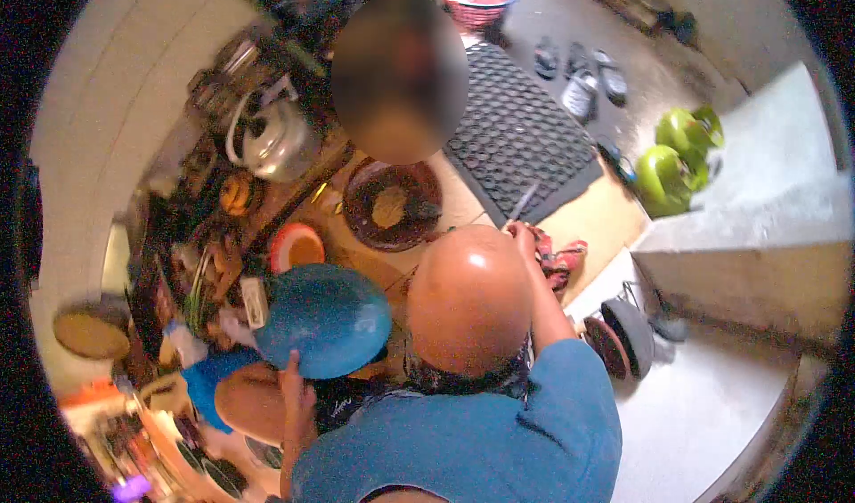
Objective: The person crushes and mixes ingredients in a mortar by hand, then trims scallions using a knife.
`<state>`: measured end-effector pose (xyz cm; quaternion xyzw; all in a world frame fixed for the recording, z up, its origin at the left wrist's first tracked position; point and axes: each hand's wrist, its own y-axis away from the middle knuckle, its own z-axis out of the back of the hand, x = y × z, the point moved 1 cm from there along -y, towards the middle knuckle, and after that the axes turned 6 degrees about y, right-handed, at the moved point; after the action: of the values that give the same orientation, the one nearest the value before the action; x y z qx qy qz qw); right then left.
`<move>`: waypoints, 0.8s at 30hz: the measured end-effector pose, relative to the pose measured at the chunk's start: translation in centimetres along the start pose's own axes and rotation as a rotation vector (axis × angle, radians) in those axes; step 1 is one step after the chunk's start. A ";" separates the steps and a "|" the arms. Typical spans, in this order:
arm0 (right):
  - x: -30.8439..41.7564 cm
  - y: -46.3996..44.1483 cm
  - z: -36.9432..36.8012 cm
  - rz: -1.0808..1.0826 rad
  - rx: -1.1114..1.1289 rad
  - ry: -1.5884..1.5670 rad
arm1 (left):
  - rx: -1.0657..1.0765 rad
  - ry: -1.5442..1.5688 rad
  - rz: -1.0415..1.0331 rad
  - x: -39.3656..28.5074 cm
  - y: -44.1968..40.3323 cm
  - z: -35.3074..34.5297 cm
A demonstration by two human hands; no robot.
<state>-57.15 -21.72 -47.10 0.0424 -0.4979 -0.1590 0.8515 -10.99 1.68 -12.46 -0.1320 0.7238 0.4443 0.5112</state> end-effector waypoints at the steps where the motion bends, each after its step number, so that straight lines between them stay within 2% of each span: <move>1: 0.2 0.2 -0.2 -0.031 0.015 0.022 | -0.061 0.000 0.089 1.1 0.2 -0.1; 2: 0.4 0.5 -0.1 -0.051 0.025 0.041 | -0.118 0.002 0.181 2.2 0.4 -0.2; 5: 1.0 1.8 0.7 -0.105 0.037 0.098 | -0.091 0.129 0.201 6.5 0.5 0.0; 8: 2.0 2.8 2.4 -0.144 0.009 0.119 | -0.153 0.180 0.328 8.8 0.0 -1.0; 11: 3.5 3.9 5.3 -0.169 -0.048 0.097 | -0.056 0.210 0.281 13.9 -2.9 0.6; 13: 4.9 4.2 7.0 -0.166 -0.091 0.056 | -0.065 0.252 0.307 12.2 -2.2 -1.5; 15: 6.4 4.0 8.9 -0.147 -0.130 -0.003 | -0.157 0.342 0.351 13.2 -3.3 -1.8; 18: 11.3 3.3 11.5 -0.070 -0.174 -0.117 | -0.149 0.400 0.399 16.7 -5.7 -1.2; 21: 18.6 0.7 13.3 0.101 -0.157 -0.234 | -0.162 0.446 0.358 19.5 -7.1 -1.8; 24: 27.6 -1.4 13.9 0.307 -0.084 -0.257 | -0.281 0.290 0.455 21.6 -7.6 -2.5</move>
<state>-56.94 -30.50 -17.45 -0.0903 -0.5960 -0.0523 0.7962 -17.21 1.06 -34.69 -0.0977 0.7318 0.6197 0.2664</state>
